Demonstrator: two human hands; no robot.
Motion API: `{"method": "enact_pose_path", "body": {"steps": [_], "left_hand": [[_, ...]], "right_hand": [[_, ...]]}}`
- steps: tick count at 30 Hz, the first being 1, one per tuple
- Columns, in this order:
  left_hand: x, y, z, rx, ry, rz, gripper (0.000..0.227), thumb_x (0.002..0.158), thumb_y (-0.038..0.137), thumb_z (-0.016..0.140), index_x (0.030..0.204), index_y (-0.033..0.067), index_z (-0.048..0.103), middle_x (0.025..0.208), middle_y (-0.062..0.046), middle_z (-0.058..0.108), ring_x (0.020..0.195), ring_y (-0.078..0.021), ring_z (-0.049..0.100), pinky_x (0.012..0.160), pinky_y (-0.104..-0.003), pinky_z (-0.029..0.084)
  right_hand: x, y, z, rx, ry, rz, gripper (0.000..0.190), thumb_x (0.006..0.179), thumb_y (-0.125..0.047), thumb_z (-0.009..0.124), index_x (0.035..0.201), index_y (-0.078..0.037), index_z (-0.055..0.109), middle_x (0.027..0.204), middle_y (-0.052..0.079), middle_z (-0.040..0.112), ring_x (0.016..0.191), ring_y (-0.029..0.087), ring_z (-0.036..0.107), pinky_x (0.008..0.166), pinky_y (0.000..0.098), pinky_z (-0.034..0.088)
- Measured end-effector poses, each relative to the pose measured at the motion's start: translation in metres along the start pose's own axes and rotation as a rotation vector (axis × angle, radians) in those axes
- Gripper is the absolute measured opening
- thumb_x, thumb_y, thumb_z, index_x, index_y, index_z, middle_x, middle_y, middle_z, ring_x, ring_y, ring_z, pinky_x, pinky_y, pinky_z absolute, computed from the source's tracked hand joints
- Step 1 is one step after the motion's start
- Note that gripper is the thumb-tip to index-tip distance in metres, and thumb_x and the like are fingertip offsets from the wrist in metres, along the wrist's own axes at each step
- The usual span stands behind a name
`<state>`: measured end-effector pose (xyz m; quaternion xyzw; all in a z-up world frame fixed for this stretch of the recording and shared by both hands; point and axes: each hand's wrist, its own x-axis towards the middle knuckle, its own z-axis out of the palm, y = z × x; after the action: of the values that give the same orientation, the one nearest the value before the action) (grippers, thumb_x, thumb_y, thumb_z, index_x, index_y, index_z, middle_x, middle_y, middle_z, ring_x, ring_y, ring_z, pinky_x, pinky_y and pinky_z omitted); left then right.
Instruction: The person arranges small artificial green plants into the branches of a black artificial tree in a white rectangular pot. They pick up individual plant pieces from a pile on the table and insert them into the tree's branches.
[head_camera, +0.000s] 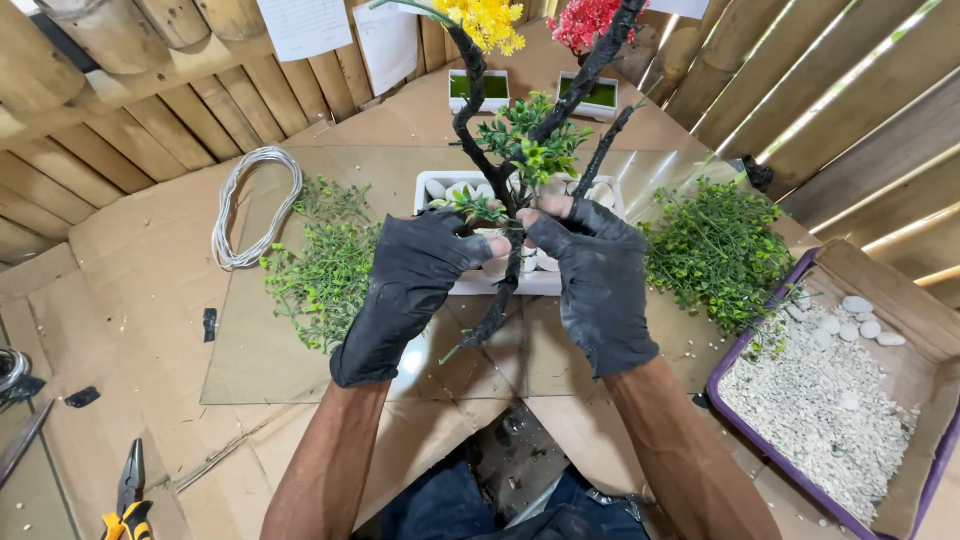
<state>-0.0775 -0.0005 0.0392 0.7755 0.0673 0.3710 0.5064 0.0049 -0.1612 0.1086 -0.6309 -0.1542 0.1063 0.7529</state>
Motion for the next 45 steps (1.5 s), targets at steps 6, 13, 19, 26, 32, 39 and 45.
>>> {"method": "enact_pose_path", "body": {"steps": [6, 13, 19, 26, 32, 39, 45], "left_hand": [[0.006, 0.059, -0.009, 0.043, 0.021, -0.126, 0.034, 0.08, 0.022, 0.089, 0.111, 0.0121, 0.079, 0.105, -0.015, 0.078, 0.098, -0.0281, 0.076, 0.088, -0.032, 0.062], [0.01, 0.088, -0.017, 0.145, -0.102, -0.141, 0.026, 0.095, 0.011, 0.07, 0.11, -0.0087, 0.075, 0.1, -0.03, 0.076, 0.106, -0.0368, 0.071, 0.101, -0.04, 0.055], [0.004, -0.025, 0.023, -0.542, 0.167, -0.339, 0.046, 0.08, -0.011, 0.078, 0.125, -0.0093, 0.067, 0.119, -0.03, 0.068, 0.097, -0.0367, 0.07, 0.073, -0.045, 0.071], [-0.011, -0.031, 0.001, 0.411, -0.076, 0.446, 0.035, 0.101, 0.011, 0.064, 0.133, -0.002, 0.065, 0.135, -0.03, 0.063, 0.127, -0.0476, 0.057, 0.108, -0.057, 0.051], [0.015, 0.032, 0.01, -0.468, 0.092, -0.38, 0.019, 0.089, 0.012, 0.076, 0.092, -0.0073, 0.076, 0.063, -0.023, 0.067, 0.048, -0.0236, 0.058, 0.045, -0.03, 0.048], [0.004, 0.04, 0.013, -0.456, 0.187, -0.414, 0.023, 0.087, 0.014, 0.079, 0.096, -0.0077, 0.077, 0.064, -0.024, 0.069, 0.053, -0.0216, 0.06, 0.051, -0.029, 0.044], [-0.001, 0.027, 0.015, -0.391, 0.24, -0.37, 0.021, 0.088, 0.018, 0.08, 0.092, -0.0028, 0.079, 0.063, -0.019, 0.069, 0.06, -0.0153, 0.059, 0.06, -0.027, 0.046]], "right_hand": [[-0.011, -0.016, 0.019, -0.085, 0.013, -0.064, 0.031, 0.077, -0.012, 0.093, 0.104, -0.005, 0.079, 0.086, 0.014, 0.078, 0.079, 0.011, 0.069, 0.07, 0.0279, 0.06], [-0.015, -0.024, 0.018, -0.191, -0.03, -0.037, 0.027, 0.075, -0.011, 0.094, 0.098, -0.011, 0.08, 0.084, 0.007, 0.077, 0.08, 0.007, 0.07, 0.076, 0.0282, 0.063], [-0.005, 0.0, 0.012, -0.192, -0.081, -0.15, 0.031, 0.078, -0.008, 0.089, 0.108, -0.006, 0.078, 0.091, 0.015, 0.078, 0.09, 0.015, 0.07, 0.08, 0.0349, 0.063], [-0.009, -0.014, 0.011, -0.163, -0.075, -0.263, 0.038, 0.08, -0.006, 0.089, 0.115, -0.006, 0.076, 0.091, 0.01, 0.08, 0.087, 0.01, 0.072, 0.082, 0.0291, 0.063], [-0.002, 0.01, 0.007, 0.149, -0.127, -0.184, 0.042, 0.077, 0.005, 0.085, 0.117, 0.004, 0.07, 0.095, 0.02, 0.077, 0.09, 0.022, 0.075, 0.081, 0.0357, 0.067], [-0.004, -0.011, 0.017, 0.124, -0.058, -0.097, 0.048, 0.074, -0.002, 0.09, 0.117, 0.002, 0.071, 0.094, 0.016, 0.078, 0.083, 0.015, 0.075, 0.076, 0.0299, 0.067], [-0.012, -0.009, 0.022, 0.139, -0.01, 0.002, 0.043, 0.071, 0.002, 0.091, 0.11, 0.006, 0.072, 0.09, 0.019, 0.075, 0.082, 0.019, 0.074, 0.075, 0.0351, 0.067]]}}
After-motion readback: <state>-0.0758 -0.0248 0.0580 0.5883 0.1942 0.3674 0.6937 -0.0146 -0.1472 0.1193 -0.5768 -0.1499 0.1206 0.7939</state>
